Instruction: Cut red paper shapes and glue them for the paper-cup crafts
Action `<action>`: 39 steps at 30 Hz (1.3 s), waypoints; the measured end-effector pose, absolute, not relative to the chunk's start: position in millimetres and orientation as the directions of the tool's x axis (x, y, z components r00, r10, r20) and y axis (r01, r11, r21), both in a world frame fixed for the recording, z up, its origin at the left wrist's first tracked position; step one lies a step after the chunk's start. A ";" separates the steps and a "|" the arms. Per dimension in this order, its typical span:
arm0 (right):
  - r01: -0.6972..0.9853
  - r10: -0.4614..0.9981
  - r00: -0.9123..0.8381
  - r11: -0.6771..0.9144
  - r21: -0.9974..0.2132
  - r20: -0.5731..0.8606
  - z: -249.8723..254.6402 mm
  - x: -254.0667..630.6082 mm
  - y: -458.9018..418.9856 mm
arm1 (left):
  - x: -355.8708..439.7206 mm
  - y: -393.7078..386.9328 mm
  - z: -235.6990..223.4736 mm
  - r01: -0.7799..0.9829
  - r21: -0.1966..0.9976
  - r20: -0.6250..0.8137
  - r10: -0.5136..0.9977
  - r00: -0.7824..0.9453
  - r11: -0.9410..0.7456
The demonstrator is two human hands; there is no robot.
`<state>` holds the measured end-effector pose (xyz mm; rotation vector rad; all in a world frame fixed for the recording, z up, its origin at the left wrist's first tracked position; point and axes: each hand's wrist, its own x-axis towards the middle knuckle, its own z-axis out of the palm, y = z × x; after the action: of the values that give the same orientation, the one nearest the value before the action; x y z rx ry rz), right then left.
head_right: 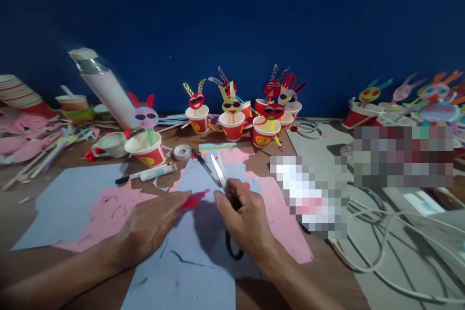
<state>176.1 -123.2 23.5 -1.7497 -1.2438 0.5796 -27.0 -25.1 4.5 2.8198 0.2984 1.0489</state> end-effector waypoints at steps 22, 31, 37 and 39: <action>0.891 0.992 -0.052 0.098 -0.443 0.115 11.2 165.5 -124.8 | -41.7 -18.6 34.6 0.086 0.429 0.228 0.199 0.953 -0.899; 0.658 0.973 0.176 -0.002 -0.753 0.152 24.4 172.2 -126.0 | -49.2 -28.4 8.3 0.045 0.260 0.249 0.112 0.962 -0.964; 0.556 0.920 0.247 0.122 -0.822 0.304 32.3 178.6 -134.1 | -52.3 -27.1 2.3 0.070 0.248 0.315 0.149 0.937 -0.966; 0.590 0.895 0.224 0.191 -0.784 0.387 32.5 178.7 -136.7 | -54.2 -26.4 2.1 0.077 0.269 0.355 0.173 0.919 -0.960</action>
<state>178.7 -136.7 32.5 -1.5012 -1.4686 0.3849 -54.2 -26.4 2.1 2.8290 0.1875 0.5569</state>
